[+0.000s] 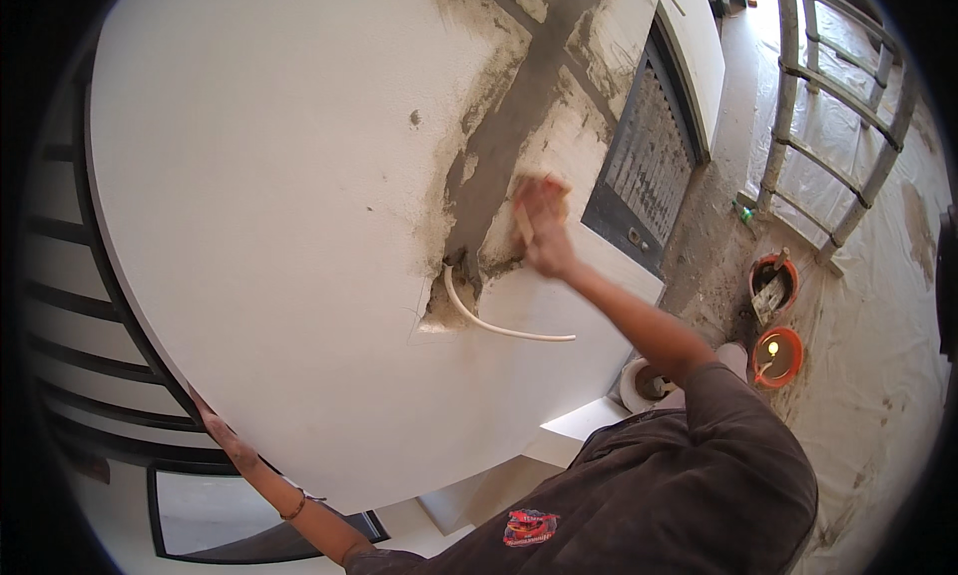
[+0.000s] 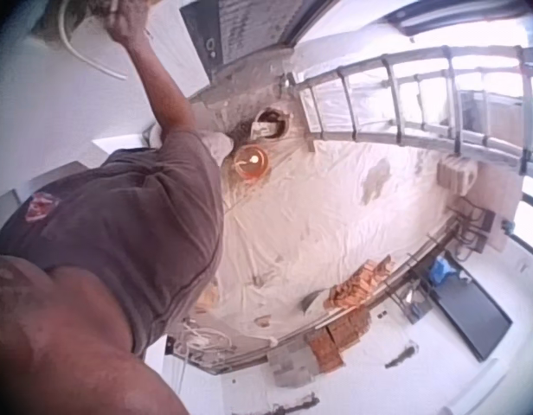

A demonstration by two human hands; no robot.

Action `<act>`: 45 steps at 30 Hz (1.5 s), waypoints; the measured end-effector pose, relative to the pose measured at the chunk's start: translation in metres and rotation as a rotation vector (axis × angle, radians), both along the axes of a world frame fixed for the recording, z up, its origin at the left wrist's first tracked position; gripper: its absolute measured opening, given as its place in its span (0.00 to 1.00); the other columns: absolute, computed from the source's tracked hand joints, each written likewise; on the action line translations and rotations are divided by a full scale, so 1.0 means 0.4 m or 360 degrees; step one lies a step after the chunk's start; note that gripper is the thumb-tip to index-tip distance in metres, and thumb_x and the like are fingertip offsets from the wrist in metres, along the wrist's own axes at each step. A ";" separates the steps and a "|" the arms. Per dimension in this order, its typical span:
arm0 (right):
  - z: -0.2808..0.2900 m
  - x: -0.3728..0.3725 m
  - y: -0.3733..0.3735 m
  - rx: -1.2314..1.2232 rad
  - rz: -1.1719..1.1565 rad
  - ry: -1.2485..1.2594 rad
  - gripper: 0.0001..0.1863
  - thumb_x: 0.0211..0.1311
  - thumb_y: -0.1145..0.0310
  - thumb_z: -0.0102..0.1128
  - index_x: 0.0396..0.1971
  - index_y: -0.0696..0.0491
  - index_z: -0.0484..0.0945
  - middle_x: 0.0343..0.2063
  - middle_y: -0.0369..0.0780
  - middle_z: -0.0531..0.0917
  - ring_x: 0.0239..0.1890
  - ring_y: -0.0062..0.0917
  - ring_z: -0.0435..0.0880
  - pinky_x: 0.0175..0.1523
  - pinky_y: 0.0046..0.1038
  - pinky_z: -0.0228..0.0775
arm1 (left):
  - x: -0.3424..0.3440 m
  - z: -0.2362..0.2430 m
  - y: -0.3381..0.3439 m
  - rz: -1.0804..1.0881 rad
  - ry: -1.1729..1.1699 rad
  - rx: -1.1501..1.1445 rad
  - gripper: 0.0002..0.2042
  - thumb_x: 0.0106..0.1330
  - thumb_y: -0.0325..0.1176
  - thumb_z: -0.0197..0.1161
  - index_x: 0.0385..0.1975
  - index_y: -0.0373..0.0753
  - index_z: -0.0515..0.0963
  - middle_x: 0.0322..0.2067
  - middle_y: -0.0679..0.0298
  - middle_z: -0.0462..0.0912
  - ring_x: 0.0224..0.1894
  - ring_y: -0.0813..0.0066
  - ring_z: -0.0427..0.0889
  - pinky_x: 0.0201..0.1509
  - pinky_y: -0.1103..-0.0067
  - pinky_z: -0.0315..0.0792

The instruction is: The person uses a float to smooth fresh plaster on a wall. They move the tool in repeated strokes over a vertical patch of wet gray material while using their other hand to feel the surface texture.

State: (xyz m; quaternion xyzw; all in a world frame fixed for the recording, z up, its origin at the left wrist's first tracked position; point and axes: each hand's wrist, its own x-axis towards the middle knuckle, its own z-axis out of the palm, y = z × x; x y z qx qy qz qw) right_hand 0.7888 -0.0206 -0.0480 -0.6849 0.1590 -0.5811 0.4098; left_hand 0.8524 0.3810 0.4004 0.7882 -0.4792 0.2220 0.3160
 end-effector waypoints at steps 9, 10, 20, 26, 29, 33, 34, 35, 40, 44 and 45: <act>0.187 -0.063 0.097 -0.0578 0.0590 0.0162 0.29 0.71 0.61 0.46 0.70 0.52 0.61 0.72 0.51 0.57 0.76 0.45 0.47 0.78 0.47 0.27 | -0.034 0.014 -0.018 0.0378 0.0104 -0.0158 0.39 0.76 0.61 0.31 0.74 0.32 0.48 0.74 0.53 0.49 0.76 0.60 0.49 0.77 0.65 0.44; 0.082 -0.062 0.068 -0.0665 0.0569 0.0292 0.34 0.69 0.55 0.51 0.71 0.52 0.58 0.72 0.50 0.57 0.76 0.44 0.49 0.78 0.47 0.31 | -0.033 0.020 -0.052 0.0379 0.0082 -0.0153 0.39 0.76 0.61 0.30 0.74 0.32 0.48 0.75 0.54 0.49 0.76 0.61 0.49 0.77 0.65 0.43; 0.329 0.020 -0.307 -0.0272 -0.0120 -0.0075 0.36 0.69 0.56 0.48 0.74 0.52 0.53 0.74 0.46 0.52 0.78 0.42 0.42 0.78 0.47 0.23 | -0.077 0.114 -0.296 0.0600 -0.0088 -0.0136 0.39 0.76 0.62 0.30 0.73 0.34 0.51 0.73 0.53 0.53 0.74 0.59 0.54 0.76 0.69 0.47; 0.096 -0.017 -0.428 -0.0388 -0.0044 0.0068 0.33 0.71 0.56 0.46 0.73 0.51 0.55 0.74 0.49 0.52 0.77 0.43 0.42 0.78 0.44 0.26 | -0.002 0.214 -0.414 0.0952 -0.0637 -0.0363 0.41 0.73 0.67 0.33 0.69 0.34 0.62 0.69 0.49 0.63 0.70 0.53 0.63 0.72 0.67 0.56; 0.318 0.010 -0.653 0.0006 -0.0273 -0.0103 0.33 0.72 0.56 0.45 0.73 0.53 0.55 0.74 0.51 0.52 0.77 0.44 0.41 0.78 0.42 0.26 | -0.058 0.164 -0.503 0.1262 -0.0661 -0.0441 0.41 0.72 0.67 0.34 0.65 0.33 0.68 0.65 0.47 0.70 0.66 0.51 0.69 0.69 0.66 0.61; 0.546 0.039 -0.582 -0.0204 -0.0162 -0.0302 0.34 0.72 0.56 0.46 0.73 0.54 0.54 0.74 0.49 0.52 0.77 0.43 0.42 0.79 0.42 0.25 | -0.038 0.155 -0.511 0.1293 -0.0854 -0.0496 0.41 0.72 0.68 0.34 0.62 0.34 0.72 0.60 0.47 0.75 0.62 0.47 0.73 0.65 0.62 0.66; 0.518 0.016 -0.529 -0.0437 0.0054 -0.0184 0.34 0.72 0.56 0.45 0.73 0.54 0.53 0.74 0.49 0.52 0.78 0.42 0.41 0.79 0.42 0.24 | -0.041 0.147 -0.521 0.1340 -0.0903 -0.0511 0.41 0.72 0.68 0.33 0.62 0.35 0.72 0.58 0.47 0.77 0.60 0.46 0.74 0.63 0.61 0.67; 0.468 -0.016 -0.461 -0.0668 0.0272 -0.0064 0.34 0.72 0.55 0.45 0.73 0.54 0.53 0.74 0.49 0.51 0.78 0.41 0.41 0.79 0.42 0.24 | -0.047 0.142 -0.523 0.1388 -0.0951 -0.0521 0.40 0.72 0.68 0.33 0.61 0.36 0.73 0.57 0.47 0.78 0.59 0.45 0.76 0.62 0.60 0.68; 0.420 -0.032 -0.624 -0.0547 -0.0012 0.0239 0.35 0.72 0.54 0.44 0.74 0.52 0.52 0.75 0.47 0.50 0.78 0.35 0.40 0.79 0.42 0.23 | -0.047 0.156 -0.508 0.1682 -0.1013 -0.0529 0.39 0.72 0.68 0.31 0.59 0.41 0.76 0.51 0.49 0.83 0.54 0.42 0.79 0.55 0.56 0.72; 0.639 0.046 -0.695 -0.0426 -0.0240 -0.0103 0.36 0.70 0.52 0.45 0.73 0.52 0.54 0.75 0.48 0.51 0.78 0.36 0.44 0.79 0.43 0.25 | -0.027 0.132 -0.533 0.1714 -0.0935 -0.0561 0.39 0.71 0.69 0.31 0.59 0.41 0.76 0.51 0.49 0.83 0.54 0.42 0.79 0.54 0.55 0.72; 0.675 0.021 -0.610 -0.0594 -0.0056 -0.0039 0.36 0.70 0.52 0.45 0.73 0.53 0.53 0.75 0.48 0.51 0.78 0.36 0.44 0.79 0.43 0.25 | -0.036 0.138 -0.521 0.1728 -0.0952 -0.0558 0.39 0.71 0.69 0.31 0.59 0.41 0.76 0.51 0.49 0.83 0.54 0.42 0.79 0.54 0.55 0.72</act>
